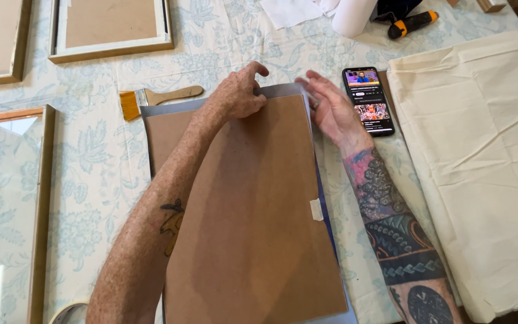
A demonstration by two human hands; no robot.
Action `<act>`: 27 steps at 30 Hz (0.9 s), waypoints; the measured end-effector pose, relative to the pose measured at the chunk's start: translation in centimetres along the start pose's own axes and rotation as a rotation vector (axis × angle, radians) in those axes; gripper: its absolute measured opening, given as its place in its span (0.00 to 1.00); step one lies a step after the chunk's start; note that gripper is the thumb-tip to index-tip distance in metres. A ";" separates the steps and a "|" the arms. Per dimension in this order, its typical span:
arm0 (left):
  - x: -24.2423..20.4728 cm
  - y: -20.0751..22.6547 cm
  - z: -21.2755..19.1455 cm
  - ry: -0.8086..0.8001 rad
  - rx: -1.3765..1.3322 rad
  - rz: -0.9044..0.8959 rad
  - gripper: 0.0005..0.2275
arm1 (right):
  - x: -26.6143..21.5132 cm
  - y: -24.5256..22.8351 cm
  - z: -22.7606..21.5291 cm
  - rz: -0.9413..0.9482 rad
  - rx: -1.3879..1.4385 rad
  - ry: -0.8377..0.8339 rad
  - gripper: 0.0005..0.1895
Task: Taping a blue sheet to a brown backing board using masking tape to prepare it for framing.
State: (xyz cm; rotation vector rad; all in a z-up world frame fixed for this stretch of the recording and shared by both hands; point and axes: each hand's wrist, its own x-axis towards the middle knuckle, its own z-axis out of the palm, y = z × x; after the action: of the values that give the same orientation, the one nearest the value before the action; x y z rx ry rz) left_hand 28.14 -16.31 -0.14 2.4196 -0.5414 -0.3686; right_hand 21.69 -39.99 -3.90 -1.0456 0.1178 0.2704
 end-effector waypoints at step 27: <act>-19.5 -8.9 -5.0 0.391 0.173 -0.250 0.14 | -0.6 1.3 1.0 -0.596 -1.317 0.130 0.25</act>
State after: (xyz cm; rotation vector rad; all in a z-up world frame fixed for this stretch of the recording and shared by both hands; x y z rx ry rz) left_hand 15.54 1.70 0.56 2.6408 -0.1009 0.0566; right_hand 20.70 -38.60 -4.29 -2.3331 -0.3079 -0.3408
